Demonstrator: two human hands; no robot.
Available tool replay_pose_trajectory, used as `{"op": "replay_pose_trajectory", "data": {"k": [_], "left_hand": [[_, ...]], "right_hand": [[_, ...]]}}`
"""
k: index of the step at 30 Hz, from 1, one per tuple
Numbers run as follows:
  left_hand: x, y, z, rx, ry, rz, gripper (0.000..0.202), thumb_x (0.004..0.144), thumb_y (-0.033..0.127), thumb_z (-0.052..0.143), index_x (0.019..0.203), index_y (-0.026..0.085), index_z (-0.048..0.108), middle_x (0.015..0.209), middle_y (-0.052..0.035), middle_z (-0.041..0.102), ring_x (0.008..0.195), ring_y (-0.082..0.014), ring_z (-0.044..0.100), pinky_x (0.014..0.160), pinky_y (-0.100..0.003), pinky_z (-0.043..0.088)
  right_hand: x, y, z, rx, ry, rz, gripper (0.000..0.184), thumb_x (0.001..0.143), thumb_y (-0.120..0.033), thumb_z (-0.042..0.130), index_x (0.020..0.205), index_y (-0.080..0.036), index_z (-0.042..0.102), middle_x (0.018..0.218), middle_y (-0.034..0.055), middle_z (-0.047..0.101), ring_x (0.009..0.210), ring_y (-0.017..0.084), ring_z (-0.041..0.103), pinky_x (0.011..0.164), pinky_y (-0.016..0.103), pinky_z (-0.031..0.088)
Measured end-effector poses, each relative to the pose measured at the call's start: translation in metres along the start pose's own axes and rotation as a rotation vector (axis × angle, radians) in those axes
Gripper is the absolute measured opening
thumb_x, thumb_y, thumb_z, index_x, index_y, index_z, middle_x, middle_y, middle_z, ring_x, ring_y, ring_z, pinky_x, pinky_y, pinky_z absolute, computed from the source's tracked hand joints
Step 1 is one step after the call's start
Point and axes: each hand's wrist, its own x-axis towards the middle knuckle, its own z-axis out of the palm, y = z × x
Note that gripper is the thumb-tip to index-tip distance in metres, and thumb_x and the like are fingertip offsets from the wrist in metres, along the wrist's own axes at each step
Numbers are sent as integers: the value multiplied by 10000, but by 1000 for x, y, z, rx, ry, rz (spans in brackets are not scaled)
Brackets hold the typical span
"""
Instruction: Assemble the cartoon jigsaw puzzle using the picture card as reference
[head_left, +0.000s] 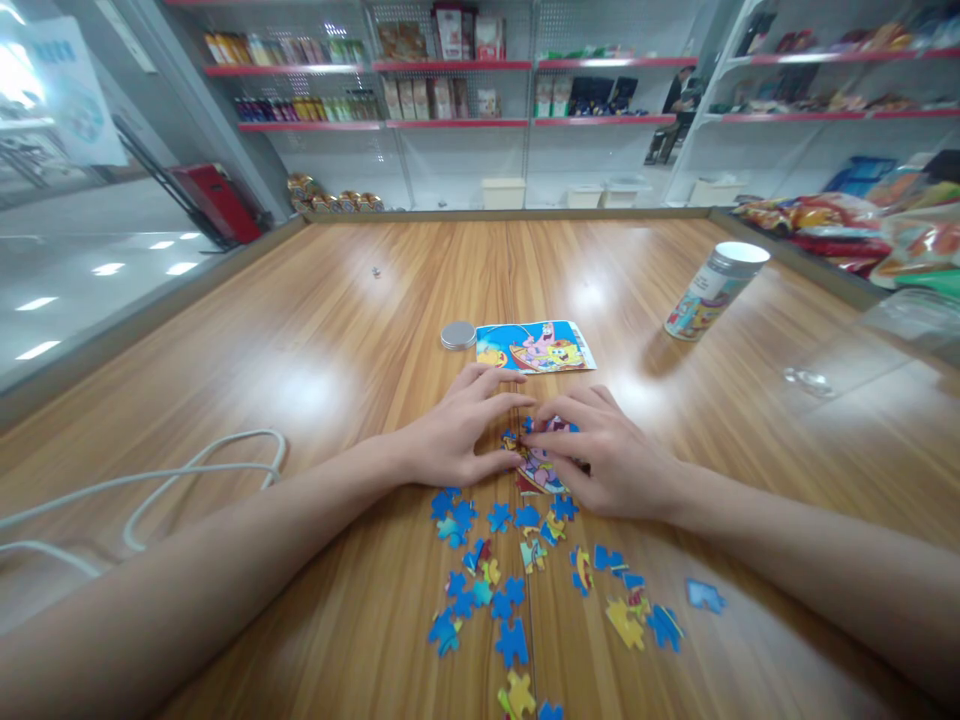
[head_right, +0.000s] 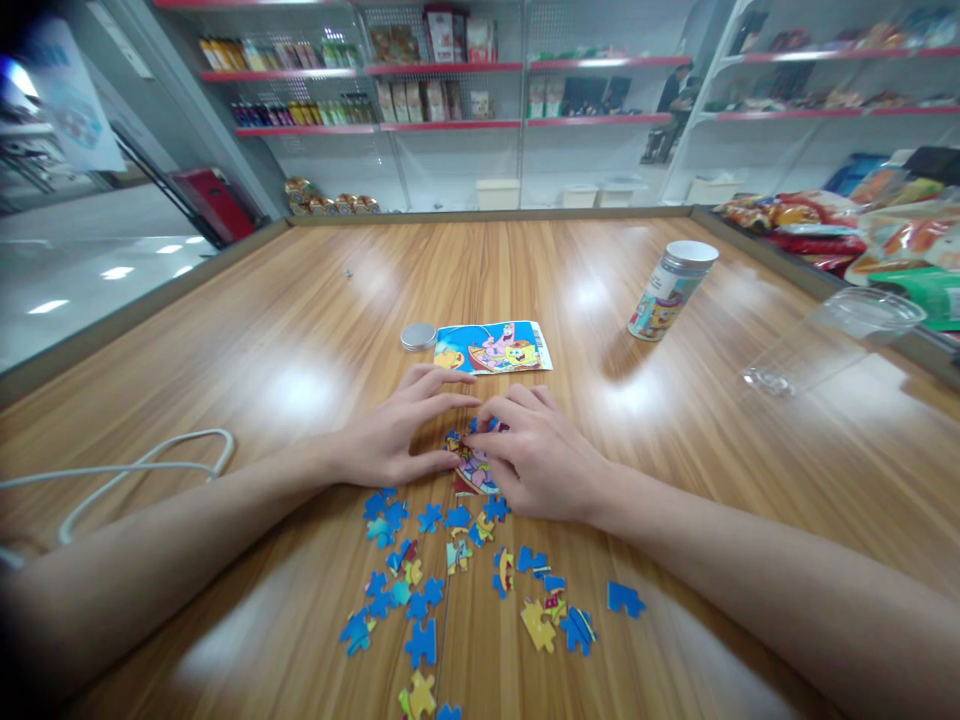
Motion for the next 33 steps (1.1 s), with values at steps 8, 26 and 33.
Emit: {"op": "replay_pose_trajectory", "data": {"k": [8,26,33], "left_hand": [[-1,-3,2,15,-30,-16,482,889,493,679,1301,244,663,1436,-133,491,1336,-334,375,1169,-574,324],[1,-6,3,-45,-23,-21,476,870,505,706,1273,252,685,1405,-131,532,1324,-338,406,1162,-577,319],[0,-8,4,-34,-6,6,473,889,478,693,1299,244,660,1396,-132,539,1317,-321,422,1155,-557,330]], "right_hand": [[0,1,0,5,13,-27,248,896,-114,575,1049,-206,747,1020,60,703,923,229,531,838,419,400],[0,10,-3,-38,-12,-50,263,903,-148,611,1080,-276,758,1213,85,633,1113,282,523,945,505,424],[-1,11,-3,-1,84,-55,408,869,-76,564,1221,-251,674,1206,107,596,1143,276,535,969,506,446]]}}
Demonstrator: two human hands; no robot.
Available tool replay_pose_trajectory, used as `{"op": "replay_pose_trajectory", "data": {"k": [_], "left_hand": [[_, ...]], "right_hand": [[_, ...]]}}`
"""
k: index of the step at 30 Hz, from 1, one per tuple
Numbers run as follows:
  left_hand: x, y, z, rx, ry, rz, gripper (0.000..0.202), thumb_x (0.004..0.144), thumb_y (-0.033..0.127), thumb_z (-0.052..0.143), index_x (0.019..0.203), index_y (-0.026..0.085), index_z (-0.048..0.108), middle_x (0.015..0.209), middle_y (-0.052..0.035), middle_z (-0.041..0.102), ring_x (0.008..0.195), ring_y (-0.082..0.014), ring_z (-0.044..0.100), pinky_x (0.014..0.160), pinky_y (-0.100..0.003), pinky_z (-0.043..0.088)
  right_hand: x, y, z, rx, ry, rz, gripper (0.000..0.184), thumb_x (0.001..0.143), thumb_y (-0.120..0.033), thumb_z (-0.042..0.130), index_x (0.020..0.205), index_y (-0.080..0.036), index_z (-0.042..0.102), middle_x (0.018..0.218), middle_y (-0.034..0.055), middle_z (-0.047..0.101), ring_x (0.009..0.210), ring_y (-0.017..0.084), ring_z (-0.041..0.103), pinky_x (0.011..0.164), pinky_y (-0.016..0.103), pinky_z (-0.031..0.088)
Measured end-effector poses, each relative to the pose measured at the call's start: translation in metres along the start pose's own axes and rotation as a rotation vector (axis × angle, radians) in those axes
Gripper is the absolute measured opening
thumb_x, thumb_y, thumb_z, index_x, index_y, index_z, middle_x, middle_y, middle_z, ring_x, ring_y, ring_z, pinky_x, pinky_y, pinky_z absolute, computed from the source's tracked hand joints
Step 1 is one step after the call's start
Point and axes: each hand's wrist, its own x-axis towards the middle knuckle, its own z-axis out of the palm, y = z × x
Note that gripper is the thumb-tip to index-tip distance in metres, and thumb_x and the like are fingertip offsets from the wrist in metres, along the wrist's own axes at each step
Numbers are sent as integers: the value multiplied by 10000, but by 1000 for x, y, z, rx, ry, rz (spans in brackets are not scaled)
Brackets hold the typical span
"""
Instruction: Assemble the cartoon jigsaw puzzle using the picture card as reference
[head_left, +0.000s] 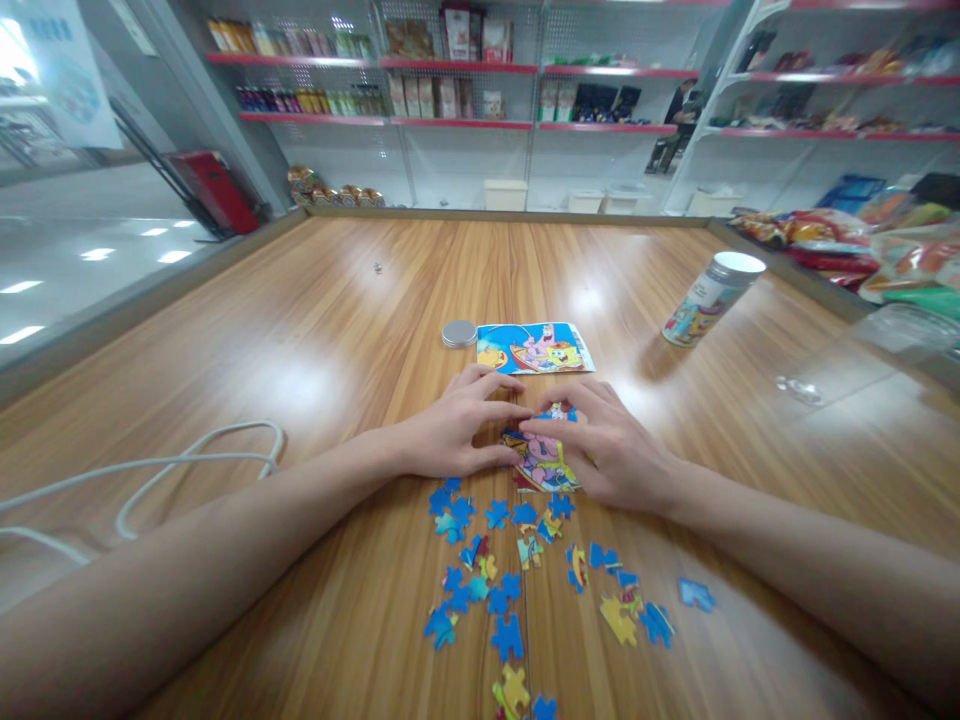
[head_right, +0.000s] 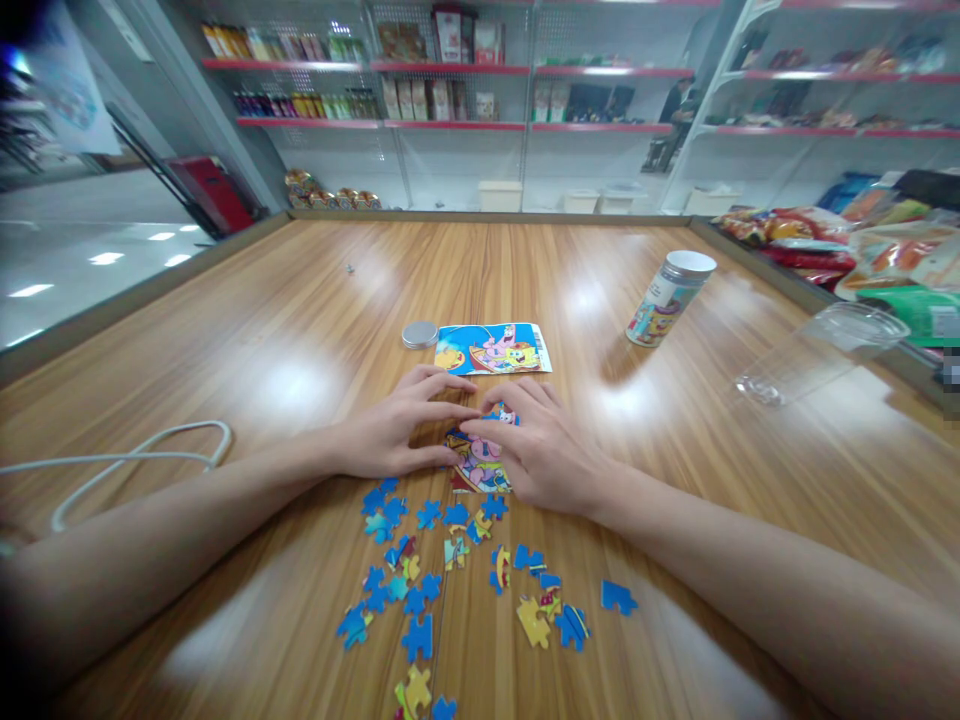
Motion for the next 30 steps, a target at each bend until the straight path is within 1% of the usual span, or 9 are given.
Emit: {"op": "replay_pose_trajectory", "data": {"k": [3,6,9,12,16,20,24,27,30], "left_hand": [[0,1,-2,-68,84,9,359,937,309,632,1290,246,653,1338,-110,587,1287,-283,461,1147,-533,358],[-1,-1,-4,-88,160,27,364,902,104,541,1149,293,731,1276,-64,616,1242,-254,488,1127,-531,381],[-3,-5,-3,-60,135,96,455,800,12,517,970,332,791,1259,-34,619,1214,-258,487,1098,-543,399],[-3,-6,-2,-57,103,143,460,767,-8,518,918,320,802,1239,-41,633,1193,-262,489,1068,-527,424],[-1,-1,-5,-72,103,128,421,837,27,524,1023,304,781,1205,-52,666,1157,-249,515,1060,-497,436],[0,3,-7,-72,42,125,392,917,164,593,1273,302,677,1372,-51,634,1249,-256,504,1131,-502,383],[-1,1,-2,-40,-52,174,472,932,262,641,1399,304,586,1467,-42,579,1410,-295,402,1178,-528,328],[-1,0,2,-7,-88,189,487,943,283,632,1425,297,562,1453,-34,592,1473,-301,334,1190,-529,312],[0,-2,3,0,-84,210,472,953,286,622,1422,272,567,1452,-45,591,1446,-286,391,1206,-518,296]], "right_hand": [[1,-3,0,42,97,29,492,822,-14,523,1235,-254,641,1149,92,604,1109,258,552,946,476,464],[0,1,1,129,195,142,373,792,-16,502,1032,-227,696,993,66,640,950,225,595,831,398,489],[-2,17,2,362,323,472,253,760,-60,482,813,-195,690,763,27,652,730,177,590,676,319,463],[-1,38,2,701,429,807,185,657,-123,506,710,-171,677,658,18,623,579,133,499,526,265,360],[4,54,-3,1020,463,977,157,552,-164,545,671,-159,647,635,4,564,473,75,345,421,228,175],[7,51,-7,1051,351,987,151,536,-169,532,639,-153,642,537,-23,489,421,55,252,410,224,92],[5,45,-3,897,297,893,180,609,-154,508,671,-148,676,532,-8,536,455,80,365,430,227,219],[2,36,-1,588,239,659,198,714,-129,509,764,-152,700,648,15,634,564,114,510,522,246,366],[0,19,-5,324,170,279,162,811,-136,560,856,-159,714,737,22,656,652,131,566,604,267,431]]}}
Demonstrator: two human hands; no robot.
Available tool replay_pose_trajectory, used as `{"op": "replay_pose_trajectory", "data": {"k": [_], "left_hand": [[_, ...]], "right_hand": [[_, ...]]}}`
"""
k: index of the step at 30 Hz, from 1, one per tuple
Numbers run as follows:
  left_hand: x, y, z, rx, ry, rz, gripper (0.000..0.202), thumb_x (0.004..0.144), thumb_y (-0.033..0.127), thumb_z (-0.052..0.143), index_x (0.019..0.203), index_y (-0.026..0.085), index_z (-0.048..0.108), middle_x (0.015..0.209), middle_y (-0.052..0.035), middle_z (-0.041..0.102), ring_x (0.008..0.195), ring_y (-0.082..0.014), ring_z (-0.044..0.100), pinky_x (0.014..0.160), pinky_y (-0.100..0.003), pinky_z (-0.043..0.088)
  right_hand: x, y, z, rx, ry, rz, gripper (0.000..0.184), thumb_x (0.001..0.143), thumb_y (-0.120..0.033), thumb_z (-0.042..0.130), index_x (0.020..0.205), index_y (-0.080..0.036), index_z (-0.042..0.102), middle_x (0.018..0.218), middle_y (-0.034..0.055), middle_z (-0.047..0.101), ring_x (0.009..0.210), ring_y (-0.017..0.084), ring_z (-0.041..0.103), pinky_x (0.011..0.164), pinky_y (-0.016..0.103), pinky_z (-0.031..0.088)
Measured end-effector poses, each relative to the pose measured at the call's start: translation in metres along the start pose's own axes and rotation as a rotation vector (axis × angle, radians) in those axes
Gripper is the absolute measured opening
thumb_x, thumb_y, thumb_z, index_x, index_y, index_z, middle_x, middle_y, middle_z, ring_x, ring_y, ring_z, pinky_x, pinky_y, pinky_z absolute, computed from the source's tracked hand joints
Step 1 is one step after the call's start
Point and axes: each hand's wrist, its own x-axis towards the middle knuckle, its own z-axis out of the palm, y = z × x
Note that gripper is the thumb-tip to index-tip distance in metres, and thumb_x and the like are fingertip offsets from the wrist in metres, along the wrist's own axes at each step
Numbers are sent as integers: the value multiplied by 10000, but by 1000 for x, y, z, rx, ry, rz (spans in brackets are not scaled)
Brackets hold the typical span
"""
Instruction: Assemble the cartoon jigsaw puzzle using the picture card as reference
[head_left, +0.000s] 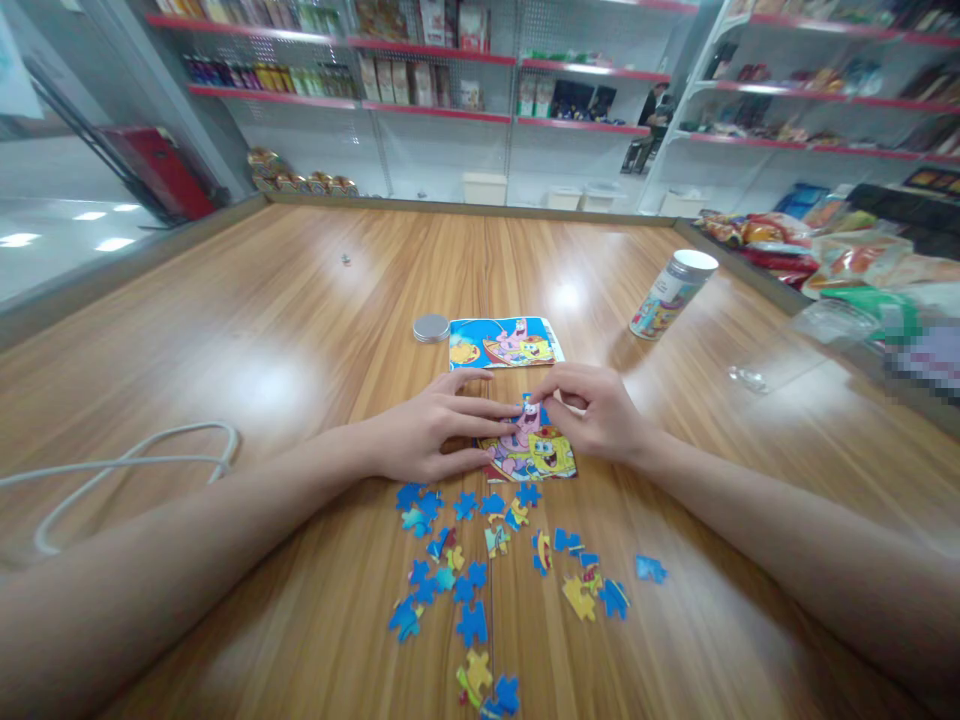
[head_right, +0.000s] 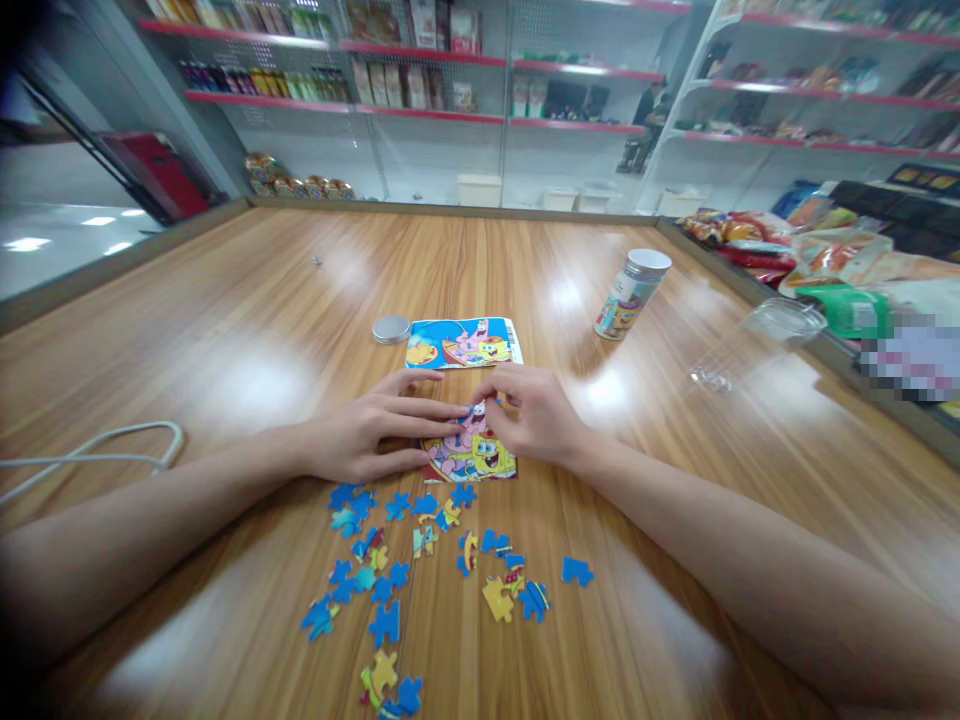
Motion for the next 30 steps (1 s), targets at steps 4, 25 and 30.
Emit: {"op": "replay_pose_trajectory", "data": {"k": [4,25,30], "left_hand": [[1,0,0,-10,27,20,416,945,283,639,1361,272,625,1409,-46,629,1371,-271,476,1217,-512,282],[1,-27,1,-819,533,-482,210,887,347,694,907,164,796,893,-65,731,766,-134,594,717,-269,464],[3,-22,-1,-821,529,-498,193,871,328,706,881,159,799,862,-60,727,757,-127,585,680,-250,437]], "right_hand": [[-8,-29,5,-120,-205,-417,211,895,-145,566,1050,-172,706,928,50,713,795,147,629,668,272,469],[-15,-85,29,-378,-473,-328,254,1031,-313,485,1094,-232,717,857,34,614,694,148,513,595,299,322],[-20,-83,41,-423,-506,-355,217,1016,-261,500,1034,-254,717,867,29,599,670,141,476,564,300,267]]}}
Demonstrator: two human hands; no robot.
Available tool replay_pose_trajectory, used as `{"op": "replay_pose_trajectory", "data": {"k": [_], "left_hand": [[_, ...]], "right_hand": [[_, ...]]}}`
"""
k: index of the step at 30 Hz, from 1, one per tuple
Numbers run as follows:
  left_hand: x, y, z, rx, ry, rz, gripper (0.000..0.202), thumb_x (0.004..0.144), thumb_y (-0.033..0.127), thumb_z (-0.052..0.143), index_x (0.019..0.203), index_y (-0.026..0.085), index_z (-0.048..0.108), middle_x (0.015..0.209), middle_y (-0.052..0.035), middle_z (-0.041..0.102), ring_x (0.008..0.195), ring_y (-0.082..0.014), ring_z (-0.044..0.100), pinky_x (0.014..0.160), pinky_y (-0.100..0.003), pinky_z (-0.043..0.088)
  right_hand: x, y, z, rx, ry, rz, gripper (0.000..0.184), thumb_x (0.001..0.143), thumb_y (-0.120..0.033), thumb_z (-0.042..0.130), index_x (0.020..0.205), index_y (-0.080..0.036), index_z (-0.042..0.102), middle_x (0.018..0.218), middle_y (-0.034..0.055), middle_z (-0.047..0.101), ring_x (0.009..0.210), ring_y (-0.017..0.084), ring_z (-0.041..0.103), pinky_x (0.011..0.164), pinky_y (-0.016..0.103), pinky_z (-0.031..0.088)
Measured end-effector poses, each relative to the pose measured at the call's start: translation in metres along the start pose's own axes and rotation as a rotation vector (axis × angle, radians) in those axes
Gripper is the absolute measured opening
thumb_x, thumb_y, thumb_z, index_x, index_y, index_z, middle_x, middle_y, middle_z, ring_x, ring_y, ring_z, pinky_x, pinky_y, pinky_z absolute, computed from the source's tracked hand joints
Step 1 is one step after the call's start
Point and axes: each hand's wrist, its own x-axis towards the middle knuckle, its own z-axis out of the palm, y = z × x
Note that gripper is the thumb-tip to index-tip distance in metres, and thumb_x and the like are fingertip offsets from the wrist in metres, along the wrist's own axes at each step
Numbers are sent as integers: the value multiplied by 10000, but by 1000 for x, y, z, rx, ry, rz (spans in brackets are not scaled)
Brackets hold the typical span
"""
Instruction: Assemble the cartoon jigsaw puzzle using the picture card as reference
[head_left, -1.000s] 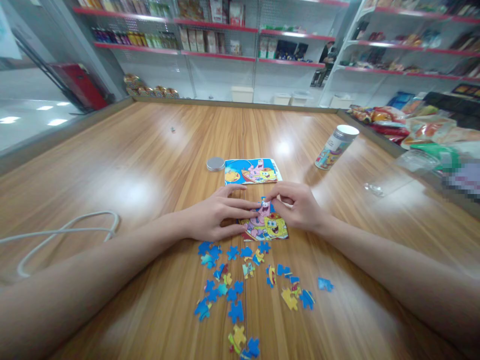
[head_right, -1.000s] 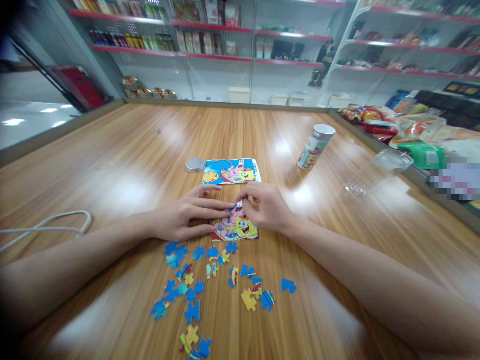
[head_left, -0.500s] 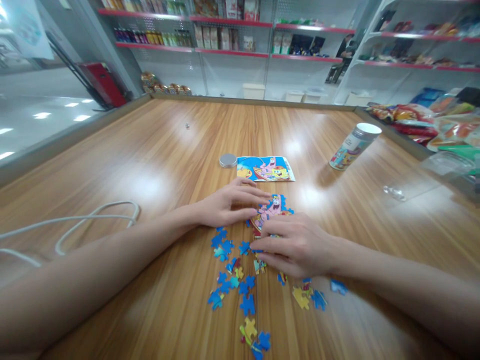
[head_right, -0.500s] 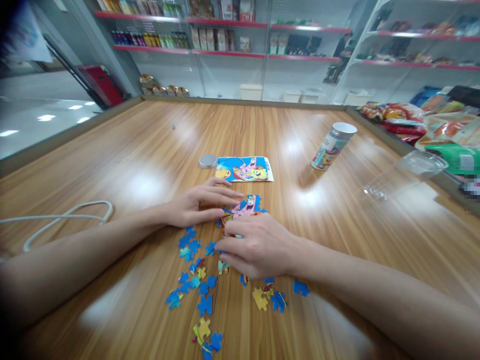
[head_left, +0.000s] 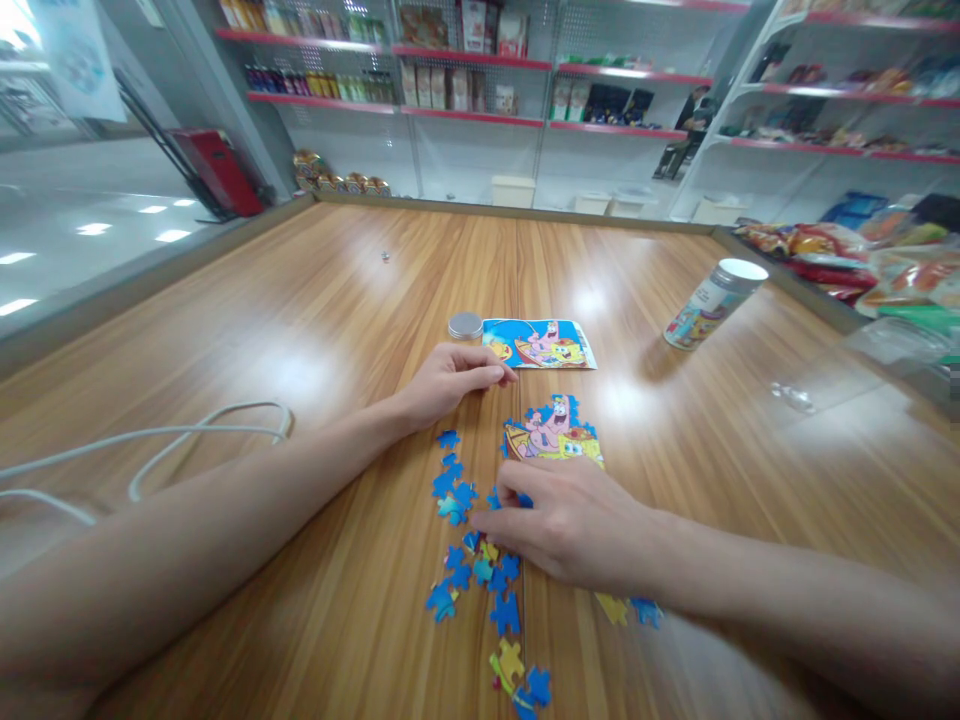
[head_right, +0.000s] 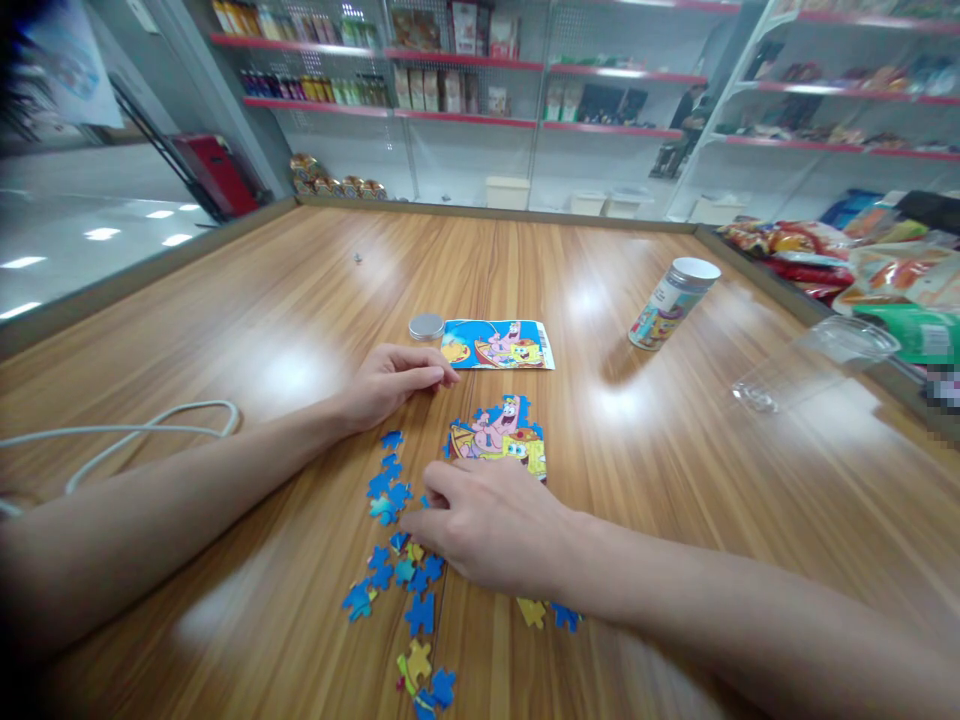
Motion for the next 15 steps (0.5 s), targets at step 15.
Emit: {"op": "replay_pose_trajectory", "data": {"k": [15], "left_hand": [[-7,12,0,115,-70,30,195,908,303,654,887,154,779,888,-61,747,856,-155,654,818,-274,503]], "right_hand": [[-5,-3,-5,17,-66,-107,168,1028,-201,497,980,-186,658,882,17,614,710,153,488,574,320,304]]}}
